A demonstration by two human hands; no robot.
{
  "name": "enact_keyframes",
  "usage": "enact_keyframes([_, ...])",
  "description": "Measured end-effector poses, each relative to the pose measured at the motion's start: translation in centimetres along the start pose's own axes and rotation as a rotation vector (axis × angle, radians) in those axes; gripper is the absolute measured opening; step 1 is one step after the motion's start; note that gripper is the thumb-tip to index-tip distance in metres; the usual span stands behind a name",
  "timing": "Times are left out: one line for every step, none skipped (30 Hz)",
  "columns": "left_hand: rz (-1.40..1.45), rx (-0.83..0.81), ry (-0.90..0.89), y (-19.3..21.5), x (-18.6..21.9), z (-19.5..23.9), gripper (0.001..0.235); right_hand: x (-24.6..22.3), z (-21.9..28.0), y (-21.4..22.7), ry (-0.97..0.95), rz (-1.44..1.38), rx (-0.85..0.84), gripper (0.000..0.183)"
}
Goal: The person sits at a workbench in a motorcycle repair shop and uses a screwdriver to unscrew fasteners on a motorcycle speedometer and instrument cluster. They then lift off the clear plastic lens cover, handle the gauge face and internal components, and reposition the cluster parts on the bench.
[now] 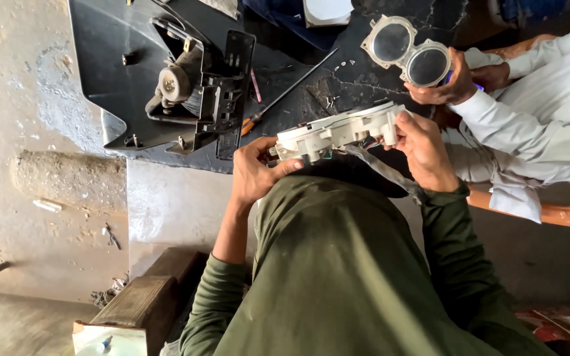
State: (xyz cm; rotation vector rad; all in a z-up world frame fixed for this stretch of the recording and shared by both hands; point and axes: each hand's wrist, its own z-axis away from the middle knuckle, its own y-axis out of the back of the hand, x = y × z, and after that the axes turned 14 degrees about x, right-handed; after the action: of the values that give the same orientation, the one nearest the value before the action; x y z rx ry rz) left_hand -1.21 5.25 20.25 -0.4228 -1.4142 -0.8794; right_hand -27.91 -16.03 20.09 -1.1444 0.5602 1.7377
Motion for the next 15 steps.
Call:
enact_keyframes([0.002,-0.001,-0.001,0.0,-0.1,-0.1,0.073,-0.5,0.1,-0.4,0.002,0.001,0.002,0.048])
enact_keyframes([0.002,0.003,-0.024,0.1,-0.2,-0.1,0.071,-1.0,0.2,-0.7,-0.025,0.025,0.02,0.048])
enact_keyframes([0.002,0.008,-0.047,0.1,-0.3,-0.1,0.069,-1.5,0.3,-1.1,-0.052,0.049,0.039,0.048])
enact_keyframes([0.003,0.006,-0.048,0.1,-0.3,-0.2,0.069,-1.5,0.2,-1.0,-0.05,0.049,0.04,0.048])
enact_keyframes([0.02,-0.007,-0.008,0.1,-0.3,-0.2,0.067,-1.5,0.0,-0.9,-0.069,0.068,0.051,0.048])
enact_keyframes([0.036,-0.02,0.033,0.1,-0.3,-0.3,0.065,-1.5,-0.1,-0.9,-0.089,0.085,0.061,0.049])
enact_keyframes([0.036,-0.022,0.032,0.1,-0.2,-0.3,0.065,-1.6,-0.1,-0.9,-0.088,0.085,0.063,0.049])
enact_keyframes([0.033,-0.021,0.029,0.1,-0.2,-0.4,0.064,-1.7,-0.1,-1.0,-0.09,0.085,0.064,0.048])
enact_keyframes([0.03,-0.02,0.026,0.1,-0.2,-0.4,0.063,-1.8,-0.2,-1.0,-0.093,0.086,0.065,0.048])
enact_keyframes([0.03,-0.019,0.026,0.1,-0.3,-0.4,0.063,-1.9,-0.1,-1.2,-0.093,0.086,0.064,0.048])
enact_keyframes([0.02,-0.018,0.013,0.2,-0.3,-0.4,0.063,-2.0,-0.1,-1.3,-0.096,0.086,0.072,0.048])
enact_keyframes([0.011,-0.017,-0.002,0.1,-0.4,-0.5,0.063,-2.1,-0.1,-1.4,-0.097,0.087,0.081,0.047])
enact_keyframes([0.012,-0.017,-0.002,0.1,-0.4,-0.4,0.063,-2.0,-0.1,-1.4,-0.097,0.088,0.082,0.047])
enact_keyframes([0.01,-0.015,0.011,0.1,-0.4,-0.5,0.064,-2.0,-0.1,-1.4,-0.095,0.088,0.092,0.046])
enact_keyframes([0.009,-0.014,0.024,0.1,-0.4,-0.5,0.065,-2.0,-0.1,-1.3,-0.094,0.089,0.102,0.046])
